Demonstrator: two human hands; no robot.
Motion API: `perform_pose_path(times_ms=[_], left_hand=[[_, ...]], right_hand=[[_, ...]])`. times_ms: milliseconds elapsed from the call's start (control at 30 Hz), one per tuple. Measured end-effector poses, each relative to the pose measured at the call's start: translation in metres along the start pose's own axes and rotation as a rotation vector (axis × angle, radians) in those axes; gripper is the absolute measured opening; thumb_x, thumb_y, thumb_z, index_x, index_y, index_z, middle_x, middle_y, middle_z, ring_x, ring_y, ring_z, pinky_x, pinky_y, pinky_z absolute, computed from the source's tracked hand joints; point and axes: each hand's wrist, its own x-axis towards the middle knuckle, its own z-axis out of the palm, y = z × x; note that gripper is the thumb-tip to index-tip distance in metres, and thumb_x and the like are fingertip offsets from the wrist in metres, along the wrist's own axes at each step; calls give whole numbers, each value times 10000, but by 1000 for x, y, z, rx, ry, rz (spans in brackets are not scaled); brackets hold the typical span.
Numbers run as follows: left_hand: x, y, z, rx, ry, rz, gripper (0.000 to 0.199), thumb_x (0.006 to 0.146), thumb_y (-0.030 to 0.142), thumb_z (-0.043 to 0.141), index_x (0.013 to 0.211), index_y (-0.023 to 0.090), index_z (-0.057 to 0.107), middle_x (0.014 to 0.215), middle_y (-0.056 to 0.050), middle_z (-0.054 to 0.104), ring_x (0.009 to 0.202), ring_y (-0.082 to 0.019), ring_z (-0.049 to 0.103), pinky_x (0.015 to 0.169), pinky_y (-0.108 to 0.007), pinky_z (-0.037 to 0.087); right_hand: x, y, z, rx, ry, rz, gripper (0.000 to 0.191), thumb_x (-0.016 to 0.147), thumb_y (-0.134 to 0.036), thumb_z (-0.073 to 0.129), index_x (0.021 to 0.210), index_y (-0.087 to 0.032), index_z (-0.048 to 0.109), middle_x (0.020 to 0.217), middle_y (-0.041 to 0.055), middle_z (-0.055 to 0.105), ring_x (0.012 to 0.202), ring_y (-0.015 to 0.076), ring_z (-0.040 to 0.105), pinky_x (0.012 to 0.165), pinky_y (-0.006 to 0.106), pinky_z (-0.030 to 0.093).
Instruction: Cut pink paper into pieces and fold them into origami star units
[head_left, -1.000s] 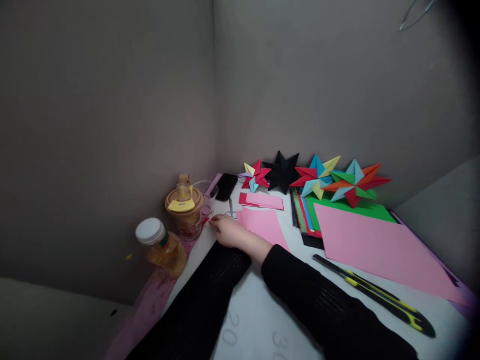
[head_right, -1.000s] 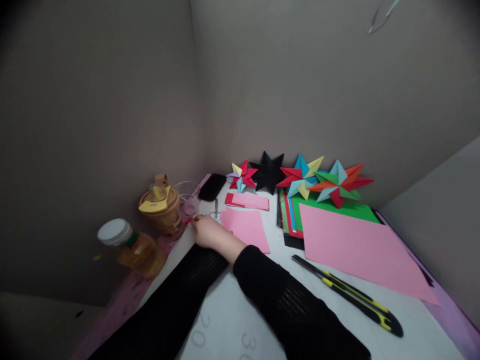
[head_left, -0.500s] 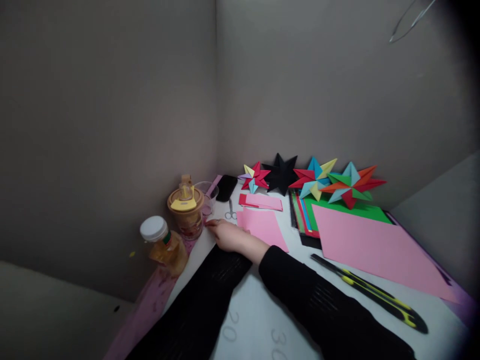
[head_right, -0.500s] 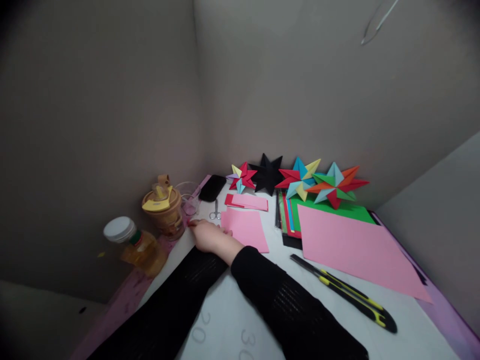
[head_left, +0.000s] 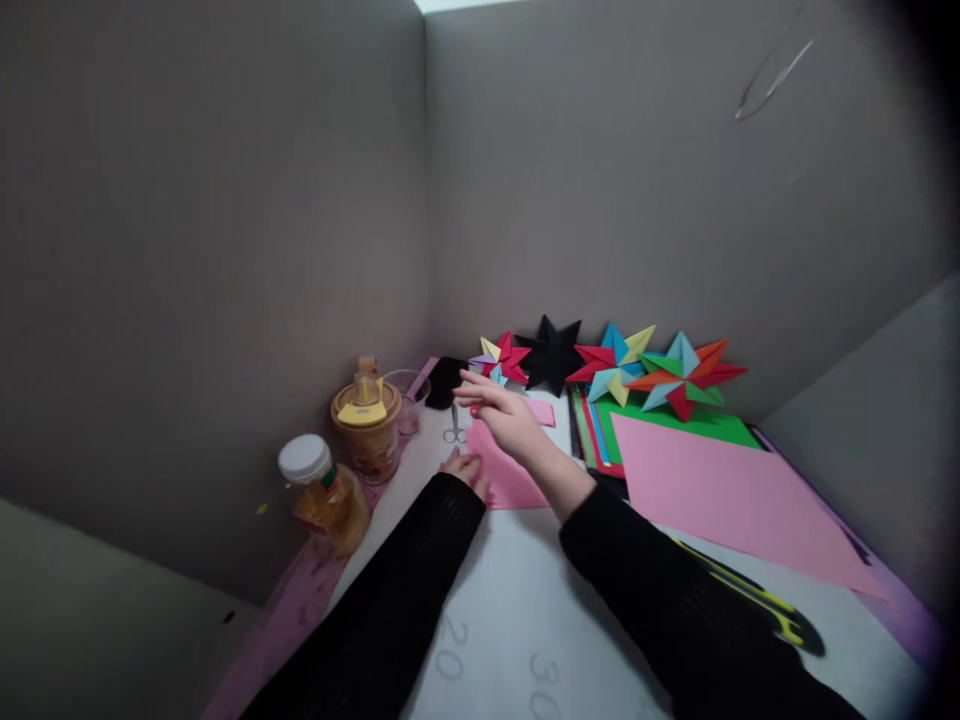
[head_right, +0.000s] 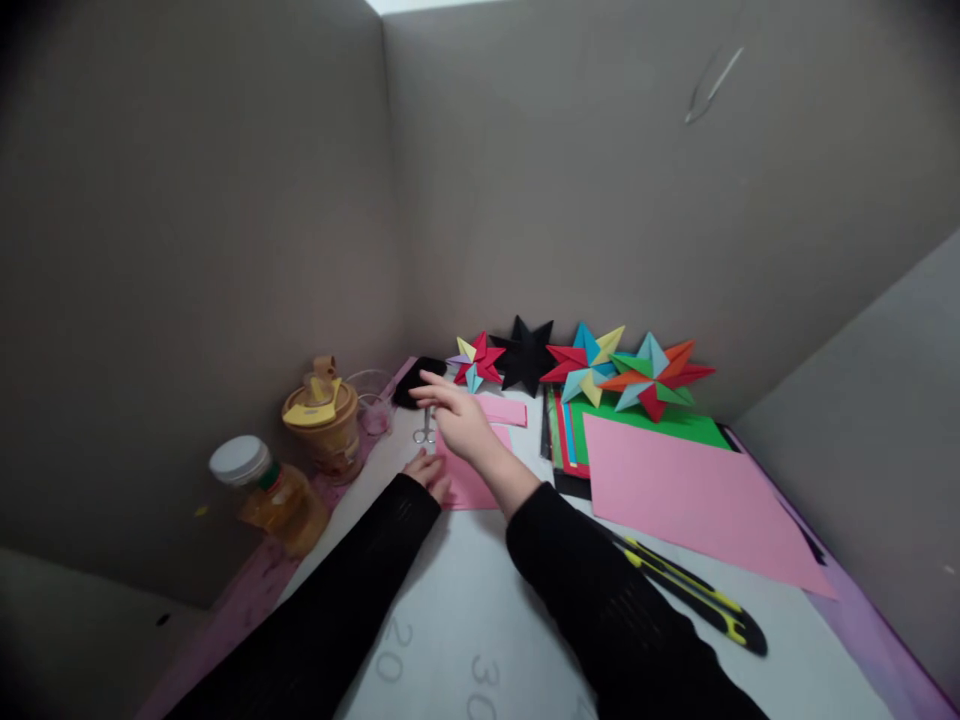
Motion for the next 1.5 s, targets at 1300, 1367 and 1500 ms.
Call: perform_pose_path(times_ms=[1300,1367,1500], left_hand=[[-13,20,5,-290,-292,-297,408,830,500,443,870,151,651,843,-112,712,700,-222,676,599,-336,517],[-17,17,12,-407,-286,-391,402,730,481,577,951,146,608,849,-96,693,562,-165,634,473,-260,466],[-22,10,19,-376,-273,-292,517,584,309,696,1065,177,562,961,-74,644,491,-79,536,455,-225,429]], right_hand=[[-224,8,-86,-844,-460,115,531,813,-59,410,1313,-223,478,1396,107,434,1339,259,304,1042,540,272],[-225,8,-85,-823,-494,144,500,838,-79,410,1316,-207,475,1394,110,435,1336,258,311,1046,526,284],[-229,7,-86,-796,-509,70,435,888,-111,392,1294,-224,501,1354,100,486,1310,255,359,1036,509,314]])
